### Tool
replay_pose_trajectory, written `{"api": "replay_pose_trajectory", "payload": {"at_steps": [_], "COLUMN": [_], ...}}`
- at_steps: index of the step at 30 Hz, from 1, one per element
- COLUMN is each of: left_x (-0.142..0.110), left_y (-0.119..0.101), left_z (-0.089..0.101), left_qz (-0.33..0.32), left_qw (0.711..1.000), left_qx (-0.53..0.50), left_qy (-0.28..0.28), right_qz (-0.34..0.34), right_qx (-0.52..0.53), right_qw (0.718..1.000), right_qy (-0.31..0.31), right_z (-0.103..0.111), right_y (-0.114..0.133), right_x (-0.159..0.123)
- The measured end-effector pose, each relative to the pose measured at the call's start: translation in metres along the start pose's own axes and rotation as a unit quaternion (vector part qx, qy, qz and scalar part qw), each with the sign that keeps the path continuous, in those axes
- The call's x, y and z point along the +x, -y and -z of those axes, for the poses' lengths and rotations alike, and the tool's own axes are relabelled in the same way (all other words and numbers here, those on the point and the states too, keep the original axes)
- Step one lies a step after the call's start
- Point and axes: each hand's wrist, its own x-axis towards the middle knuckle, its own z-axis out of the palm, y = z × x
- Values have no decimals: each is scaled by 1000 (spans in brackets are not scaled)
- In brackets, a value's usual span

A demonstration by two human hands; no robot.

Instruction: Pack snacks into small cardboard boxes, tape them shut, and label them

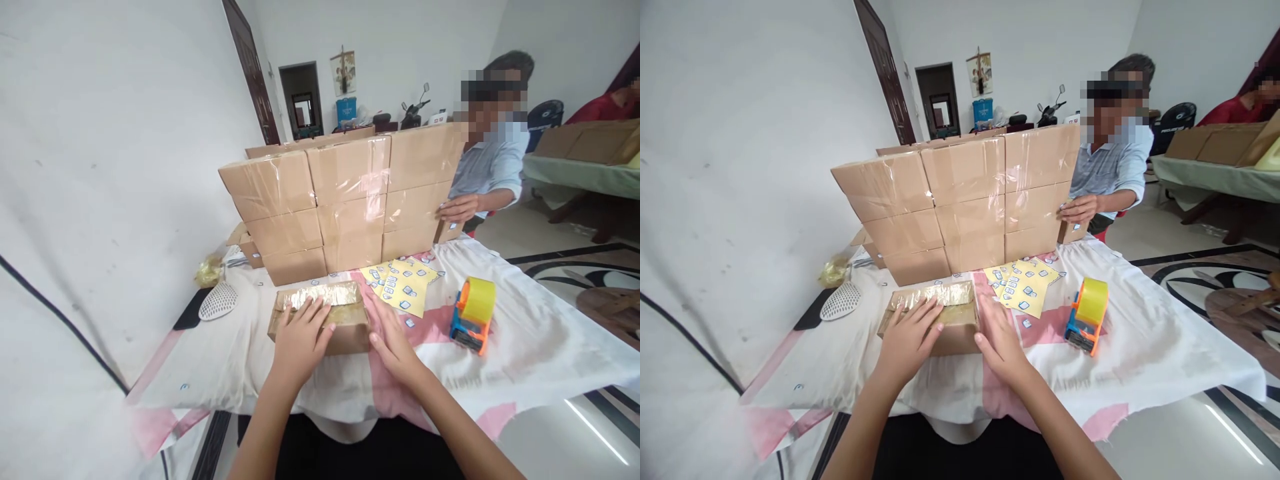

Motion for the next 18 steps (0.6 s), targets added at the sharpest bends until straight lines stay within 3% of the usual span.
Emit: {"api": "replay_pose_trajectory", "payload": {"at_steps": [2,4,7,9,13,18], "left_x": [2,4,10,13,10,-7], "left_y": [-4,-6,-12,-18,-22,-22], "left_z": [-2,0,5,7,4,6], "left_qz": [13,25,44,50,57,43], "left_qw": [1000,999,999,999,995,993], "left_qx": [-8,-13,-9,-2,3,-10], "left_qy": [9,18,12,-21,-77,-110], "right_qz": [-39,-68,-139,-192,-315,-330], "right_qx": [-39,-83,-114,-64,78,109], "right_qw": [996,977,913,878,857,881], "right_qy": [-71,-186,-367,-434,-400,-322], "right_z": [18,46,98,129,158,144], "right_y": [-2,-9,-28,-47,-89,-112], "right_x": [-29,-52,-65,-61,-44,-38]}}
